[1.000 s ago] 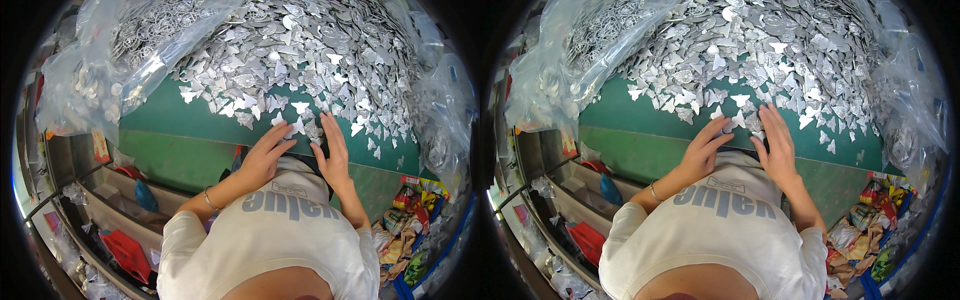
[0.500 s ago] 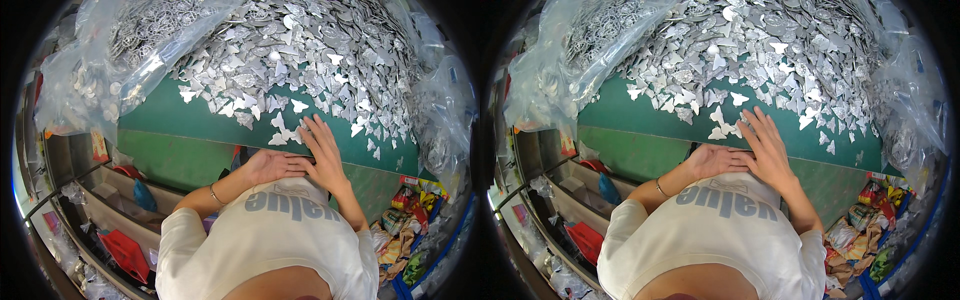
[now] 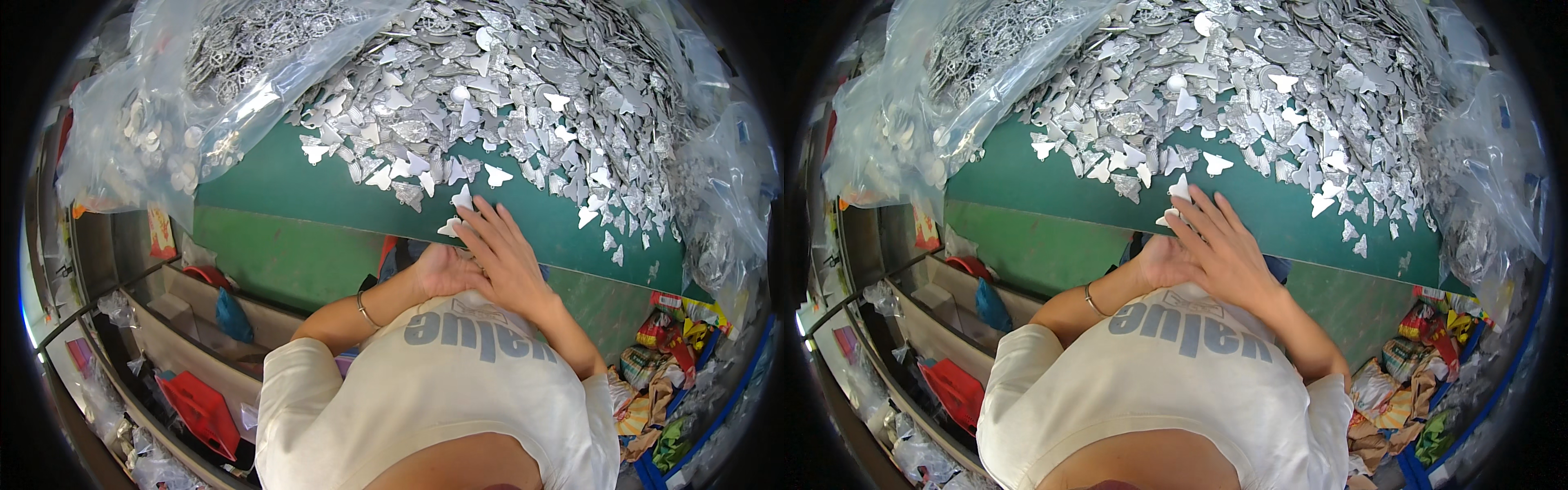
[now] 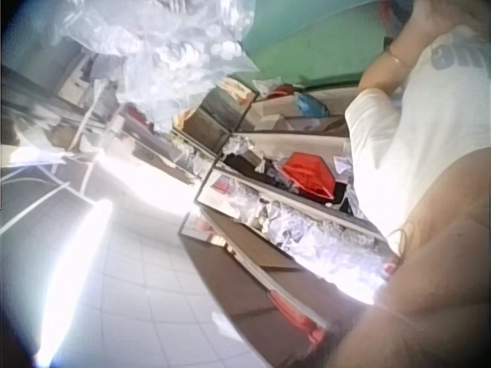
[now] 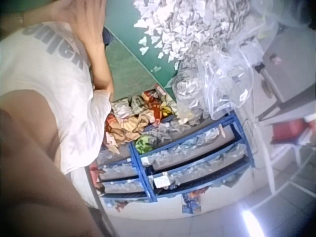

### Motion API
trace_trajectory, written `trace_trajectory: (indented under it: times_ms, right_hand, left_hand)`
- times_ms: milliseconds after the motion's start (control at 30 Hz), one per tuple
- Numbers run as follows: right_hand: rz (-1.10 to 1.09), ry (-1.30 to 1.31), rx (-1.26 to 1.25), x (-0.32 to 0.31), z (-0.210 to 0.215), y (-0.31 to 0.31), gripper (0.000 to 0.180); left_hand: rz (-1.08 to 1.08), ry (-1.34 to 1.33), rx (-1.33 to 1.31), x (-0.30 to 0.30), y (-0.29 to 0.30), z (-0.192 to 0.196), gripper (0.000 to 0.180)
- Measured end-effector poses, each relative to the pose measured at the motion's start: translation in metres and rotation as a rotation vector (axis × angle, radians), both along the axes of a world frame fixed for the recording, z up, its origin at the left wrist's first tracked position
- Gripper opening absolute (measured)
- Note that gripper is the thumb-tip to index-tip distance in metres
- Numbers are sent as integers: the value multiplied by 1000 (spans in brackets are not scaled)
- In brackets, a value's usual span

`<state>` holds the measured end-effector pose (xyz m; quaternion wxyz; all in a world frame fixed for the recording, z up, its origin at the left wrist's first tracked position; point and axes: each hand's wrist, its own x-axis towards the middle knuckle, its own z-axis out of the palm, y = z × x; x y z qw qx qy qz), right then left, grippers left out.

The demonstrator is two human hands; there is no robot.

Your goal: The person sorts small silver butterfly-shaped decorative items from a large pile on a green workbench, picking them up and grouping them by hand.

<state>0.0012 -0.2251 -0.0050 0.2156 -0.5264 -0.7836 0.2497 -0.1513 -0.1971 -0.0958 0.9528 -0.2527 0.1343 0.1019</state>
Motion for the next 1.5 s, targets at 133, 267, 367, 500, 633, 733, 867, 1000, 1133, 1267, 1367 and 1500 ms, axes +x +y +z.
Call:
trace_trajectory:
  times_ms: [133,267,367,500,633,733,867,1000,1133,1267,1367,1500]
  right_hand:
    - [48,-44,-8,-4,-5,9,53]
    - [155,89,-51,5,-9,-19,49]
    - [221,233,1,14,-16,-26,45]
    - [-99,141,111,13,-4,7,48]
    - [-159,-99,86,18,-6,27,56]
    - [-74,6,28,19,-7,-5,53]
    - [216,143,37,19,-6,-30,41]
    - [79,179,127,11,-6,-4,34]
    - [-128,54,170,1,-3,46,45]
    - [-86,-136,119,0,-13,42,50]
    - [-80,-73,83,9,-11,16,48]
    - [-139,4,92,6,-7,21,39]
  left_hand:
    - [-54,86,88,-6,3,-4,53]
    - [69,-83,4,-10,0,-14,47]
    - [-38,111,-56,-11,-1,-14,43]
    - [-67,256,157,0,6,18,45]
    - [-39,-32,195,-1,-4,-29,46]
    - [-37,13,142,-6,-5,-26,44]
    - [-149,443,89,1,-2,-8,40]
    - [-253,458,62,-2,-2,-15,35]
    - [-133,-109,21,-9,1,-31,28]
    - [-259,433,200,-8,8,6,33]
    - [-229,400,254,-12,10,15,34]
    - [-271,283,312,-17,5,0,28]
